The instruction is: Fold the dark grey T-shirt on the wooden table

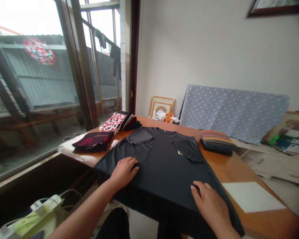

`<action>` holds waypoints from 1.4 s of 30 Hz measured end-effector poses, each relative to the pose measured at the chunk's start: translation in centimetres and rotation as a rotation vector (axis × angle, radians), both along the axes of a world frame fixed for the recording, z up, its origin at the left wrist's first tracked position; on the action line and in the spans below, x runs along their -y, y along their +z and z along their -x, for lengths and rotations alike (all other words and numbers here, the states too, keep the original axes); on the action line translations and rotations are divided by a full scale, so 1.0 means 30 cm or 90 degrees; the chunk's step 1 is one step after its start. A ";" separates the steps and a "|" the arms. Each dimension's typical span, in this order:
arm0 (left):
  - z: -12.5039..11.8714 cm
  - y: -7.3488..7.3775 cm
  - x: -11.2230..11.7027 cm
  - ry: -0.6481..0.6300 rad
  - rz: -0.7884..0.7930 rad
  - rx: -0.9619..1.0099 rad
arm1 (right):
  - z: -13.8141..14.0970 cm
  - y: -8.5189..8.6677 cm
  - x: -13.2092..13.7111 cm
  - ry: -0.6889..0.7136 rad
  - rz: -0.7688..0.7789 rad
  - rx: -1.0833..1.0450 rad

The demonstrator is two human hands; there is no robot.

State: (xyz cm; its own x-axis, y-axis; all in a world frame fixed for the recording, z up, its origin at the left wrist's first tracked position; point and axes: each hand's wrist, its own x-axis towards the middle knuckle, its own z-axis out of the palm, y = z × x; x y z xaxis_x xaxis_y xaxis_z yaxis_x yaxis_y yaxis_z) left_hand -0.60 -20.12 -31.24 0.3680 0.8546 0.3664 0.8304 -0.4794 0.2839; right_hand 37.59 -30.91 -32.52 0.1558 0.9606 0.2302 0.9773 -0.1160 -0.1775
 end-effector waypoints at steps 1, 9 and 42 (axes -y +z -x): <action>0.015 -0.013 0.012 0.009 -0.010 0.004 | 0.004 -0.003 0.004 -0.005 0.003 0.017; 0.028 -0.056 0.049 0.040 -0.047 0.018 | 0.032 -0.005 0.033 -0.039 -0.021 0.060; 0.034 -0.060 0.037 0.035 -0.015 -0.011 | 0.069 0.000 0.163 -0.007 -0.089 -0.025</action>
